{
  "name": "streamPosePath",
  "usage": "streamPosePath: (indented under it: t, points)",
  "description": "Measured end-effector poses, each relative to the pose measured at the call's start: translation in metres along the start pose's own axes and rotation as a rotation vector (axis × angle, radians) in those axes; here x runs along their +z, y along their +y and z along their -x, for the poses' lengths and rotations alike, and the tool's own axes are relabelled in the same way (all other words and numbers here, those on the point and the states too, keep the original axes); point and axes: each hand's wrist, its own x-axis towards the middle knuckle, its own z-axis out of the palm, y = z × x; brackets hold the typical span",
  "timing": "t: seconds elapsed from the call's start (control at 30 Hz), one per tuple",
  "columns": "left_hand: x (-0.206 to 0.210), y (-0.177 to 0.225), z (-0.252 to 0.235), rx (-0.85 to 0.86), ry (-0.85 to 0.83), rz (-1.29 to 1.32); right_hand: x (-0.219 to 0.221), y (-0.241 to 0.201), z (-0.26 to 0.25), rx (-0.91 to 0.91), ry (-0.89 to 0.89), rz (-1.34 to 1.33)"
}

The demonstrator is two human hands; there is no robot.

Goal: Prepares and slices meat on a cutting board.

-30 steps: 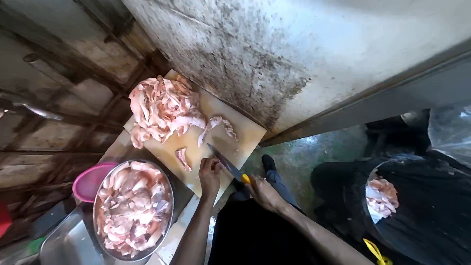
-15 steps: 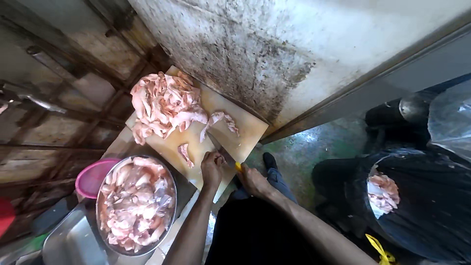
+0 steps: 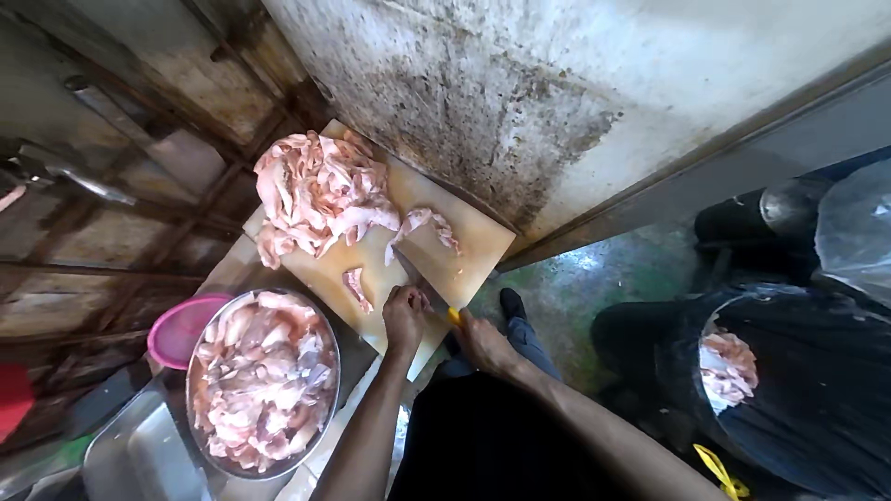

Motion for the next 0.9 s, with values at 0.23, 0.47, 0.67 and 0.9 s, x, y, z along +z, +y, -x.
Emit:
streamPosePath:
  t: [0.23, 0.47, 0.67, 0.9]
  points:
    - [0.001, 0.003, 0.005, 0.008, -0.001, -0.009, 0.0, 0.023, 0.039, 0.019, -0.074, -0.002]
    - [-0.002, -0.004, -0.001, 0.012, 0.023, -0.029, 0.003, -0.019, -0.02, -0.025, 0.007, 0.005]
    - [-0.001, -0.001, 0.004, -0.046, 0.029, 0.069, 0.003, -0.007, -0.013, -0.012, -0.003, -0.004]
    - [0.008, -0.002, 0.002, 0.015, 0.04, 0.028, -0.001, -0.007, -0.005, 0.008, -0.023, 0.034]
